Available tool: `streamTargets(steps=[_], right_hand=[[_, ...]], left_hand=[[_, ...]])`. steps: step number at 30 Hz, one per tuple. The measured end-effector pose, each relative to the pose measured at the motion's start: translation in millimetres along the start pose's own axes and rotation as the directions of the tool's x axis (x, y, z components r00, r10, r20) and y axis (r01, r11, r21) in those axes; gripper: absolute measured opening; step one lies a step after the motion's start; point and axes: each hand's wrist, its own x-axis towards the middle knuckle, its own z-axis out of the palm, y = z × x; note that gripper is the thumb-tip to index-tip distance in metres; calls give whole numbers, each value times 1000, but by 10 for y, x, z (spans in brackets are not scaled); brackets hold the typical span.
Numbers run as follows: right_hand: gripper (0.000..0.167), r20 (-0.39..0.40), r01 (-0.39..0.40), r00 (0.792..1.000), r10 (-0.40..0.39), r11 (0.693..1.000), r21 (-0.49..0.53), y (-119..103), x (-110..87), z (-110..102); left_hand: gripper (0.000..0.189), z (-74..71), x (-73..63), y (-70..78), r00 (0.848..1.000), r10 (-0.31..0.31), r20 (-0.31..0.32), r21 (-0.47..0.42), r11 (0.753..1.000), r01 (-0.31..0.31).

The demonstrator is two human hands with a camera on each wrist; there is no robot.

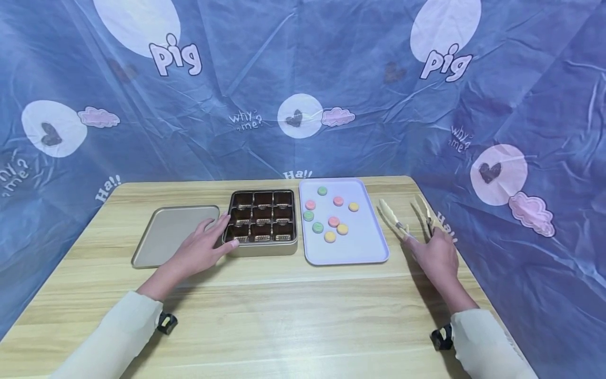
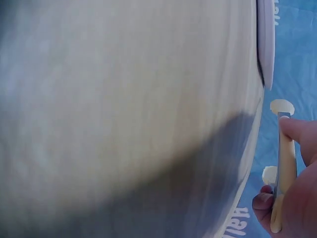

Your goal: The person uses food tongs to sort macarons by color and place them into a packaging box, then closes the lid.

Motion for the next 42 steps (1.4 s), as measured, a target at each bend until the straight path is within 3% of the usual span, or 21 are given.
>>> streamTargets(steps=[10, 19, 35, 42], right_hand=[[91, -47, 75, 996, -73, 996, 56, -208, -70, 17], [101, 15, 56, 998, -58, 994, 95, -345, -166, 12], [77, -3, 207, 978, -208, 976, 71, -441, -274, 108], [77, 28, 219, 975, -221, 973, 73, -491, -259, 172]], left_hand=[[87, -2, 1, -18, 1000, -1, -8, 1, 1000, 1], [87, 3, -1, -18, 1000, 7, -10, -1, 1000, -7], [90, 23, -4, -9, 1000, 11, -15, -1, 1000, -11], [92, 38, -1, -18, 1000, 9, -16, -3, 1000, -9]])
